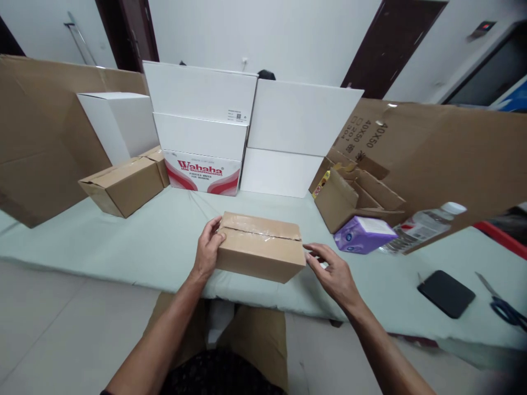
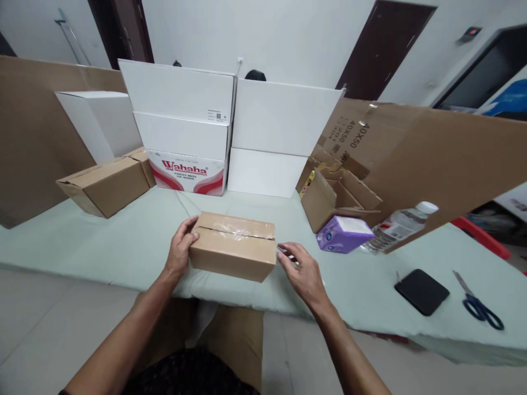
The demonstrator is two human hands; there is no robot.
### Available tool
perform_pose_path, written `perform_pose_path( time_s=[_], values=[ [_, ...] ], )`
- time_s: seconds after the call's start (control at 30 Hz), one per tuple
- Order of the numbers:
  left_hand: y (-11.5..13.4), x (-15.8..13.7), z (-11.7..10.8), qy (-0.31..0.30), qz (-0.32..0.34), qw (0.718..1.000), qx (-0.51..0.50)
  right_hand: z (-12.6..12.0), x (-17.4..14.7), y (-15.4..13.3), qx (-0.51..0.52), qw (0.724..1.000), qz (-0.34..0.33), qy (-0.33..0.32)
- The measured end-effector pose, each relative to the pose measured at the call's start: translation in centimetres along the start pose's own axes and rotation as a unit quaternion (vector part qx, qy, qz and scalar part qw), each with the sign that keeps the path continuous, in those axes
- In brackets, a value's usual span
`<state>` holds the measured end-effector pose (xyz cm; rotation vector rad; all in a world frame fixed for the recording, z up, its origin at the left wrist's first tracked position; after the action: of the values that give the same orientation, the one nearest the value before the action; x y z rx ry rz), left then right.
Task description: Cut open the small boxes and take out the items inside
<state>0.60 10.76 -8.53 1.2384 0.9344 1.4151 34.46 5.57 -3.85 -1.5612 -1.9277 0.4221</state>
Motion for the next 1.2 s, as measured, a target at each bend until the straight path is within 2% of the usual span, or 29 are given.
perform_pose_path(
  time_s=[0.07,0.13,0.27,0.37,0.5,0.63,0.9,1.03,1.2],
  values=[
    [0.4,-0.8,-0.3,0.031,0.005,0.999,0.020,-0.1,0.2,-2.6,0.016,0.999,-0.019,0.029],
    [0.7,-1.3,-0.5,0.048,0.011,0.998,0.035,0.0,0.3,-4.0,0.040,0.998,-0.019,0.054],
    [1.1,-1.6,-0.3,0.050,0.024,0.997,0.056,0.1,-0.7,-4.2,0.106,0.988,0.007,0.109],
    [1.5,-1.8,0.2,0.044,0.044,0.996,0.067,0.4,-1.9,-4.3,0.106,0.985,0.013,0.135],
    [1.2,-2.0,0.3,0.041,0.038,0.997,0.045,1.4,-2.7,-3.3,0.174,0.976,0.052,0.123],
    [0.7,-2.0,0.7,-0.011,0.022,1.000,-0.014,2.4,-2.6,-2.0,0.265,0.955,0.085,0.101],
    [0.7,-2.3,0.7,-0.073,0.034,0.993,-0.087,3.0,-2.8,-1.5,0.331,0.937,0.057,0.101],
    [0.9,-2.5,0.5,-0.061,0.028,0.990,-0.127,3.4,-3.3,-1.2,0.316,0.944,0.061,0.065],
    [1.3,-3.1,0.6,-0.066,0.078,0.992,-0.079,3.5,-3.7,-0.1,0.335,0.939,0.057,0.058]
  ],
)
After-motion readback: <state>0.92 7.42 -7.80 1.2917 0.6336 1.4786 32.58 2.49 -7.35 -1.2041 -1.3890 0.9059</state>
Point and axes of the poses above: each hand's wrist, its own x-axis towards the middle knuckle, its own z-axis out of the palm, y = z × x, the point moved 9 cm from there along x, towards the middle knuckle, and after that the axes turned 11 degrees about -y, right-handed, at the moved point
